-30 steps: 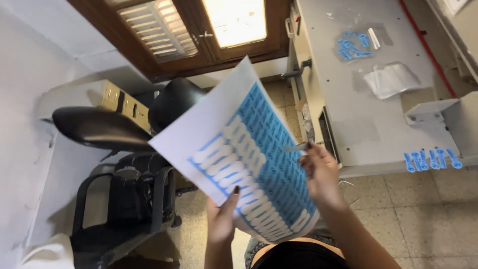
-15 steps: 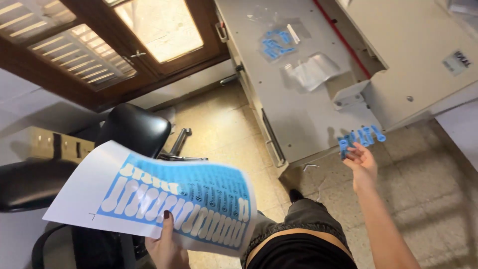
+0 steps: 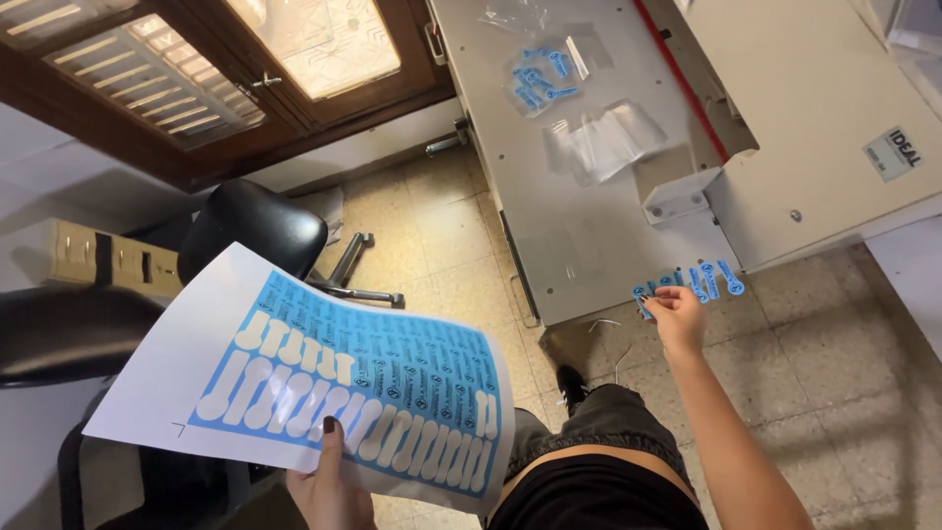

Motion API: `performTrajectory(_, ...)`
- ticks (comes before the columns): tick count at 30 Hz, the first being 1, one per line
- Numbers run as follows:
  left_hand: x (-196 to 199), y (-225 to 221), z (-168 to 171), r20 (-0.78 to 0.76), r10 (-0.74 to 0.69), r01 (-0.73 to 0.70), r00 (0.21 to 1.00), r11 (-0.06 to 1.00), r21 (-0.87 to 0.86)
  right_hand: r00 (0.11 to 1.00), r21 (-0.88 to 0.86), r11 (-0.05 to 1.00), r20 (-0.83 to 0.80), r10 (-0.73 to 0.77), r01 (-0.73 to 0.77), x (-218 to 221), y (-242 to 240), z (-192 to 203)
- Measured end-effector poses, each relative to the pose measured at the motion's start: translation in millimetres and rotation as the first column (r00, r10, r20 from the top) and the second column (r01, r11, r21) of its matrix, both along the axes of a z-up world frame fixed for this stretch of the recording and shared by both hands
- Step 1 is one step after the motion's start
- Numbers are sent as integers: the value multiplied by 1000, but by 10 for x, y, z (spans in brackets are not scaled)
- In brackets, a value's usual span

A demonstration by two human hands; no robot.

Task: Peeling small blue labels from a backing sheet and placing them into small plastic bags.

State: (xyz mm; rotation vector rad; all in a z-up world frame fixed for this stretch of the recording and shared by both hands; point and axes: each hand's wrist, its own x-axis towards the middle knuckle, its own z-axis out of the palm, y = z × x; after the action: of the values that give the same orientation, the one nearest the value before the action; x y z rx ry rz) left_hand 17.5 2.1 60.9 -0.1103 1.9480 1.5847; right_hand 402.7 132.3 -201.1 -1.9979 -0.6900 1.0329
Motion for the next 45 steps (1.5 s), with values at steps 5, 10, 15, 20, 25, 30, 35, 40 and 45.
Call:
performTrajectory(5, 21, -21, -22, 7, 35, -35, 999, 999, -9, 1000, 33, 999, -10, -18, 19, 11, 27, -99)
performTrajectory(10, 15, -4, -3, 28, 32, -31, 999, 1000, -3, 1000, 22, 999, 5, -24, 24, 19, 50, -120)
performTrajectory(15, 47, 57, 123, 96, 35, -31, 995, 999, -42, 898, -266, 946, 345, 274, -186, 107, 6, -60)
performTrajectory(20, 3, 22, -4, 102, -42, 36, 994, 998, 59, 774, 7, 956, 589, 233, -293, -166, -191, 113)
performTrajectory(25, -77, 10, -162, 259, -27, 15, 966, 999, 48, 721, 392, 608, 429, 543, -691, -1378, -344, 1167)
performTrajectory(30, -55, -82, -409, 417, -248, 71, 874, 916, 395, 399, 626, 42, 443, 803, -779, -2424, -662, 1782)
performTrajectory(35, -1, -318, -783, 143, -397, 251, 906, 779, 575, 539, 706, 148, 369, 757, -692, -2705, -707, 2009)
performTrajectory(40, -72, -375, -740, -4, -335, 283, 942, 790, 543, 588, 715, 259, 257, 767, -650, -2832, -685, 1994)
performTrajectory(45, -255, -460, -648, -67, -388, 380, 919, 826, 416, 524, 753, 85, 367, 769, -653, -2928, -596, 2054)
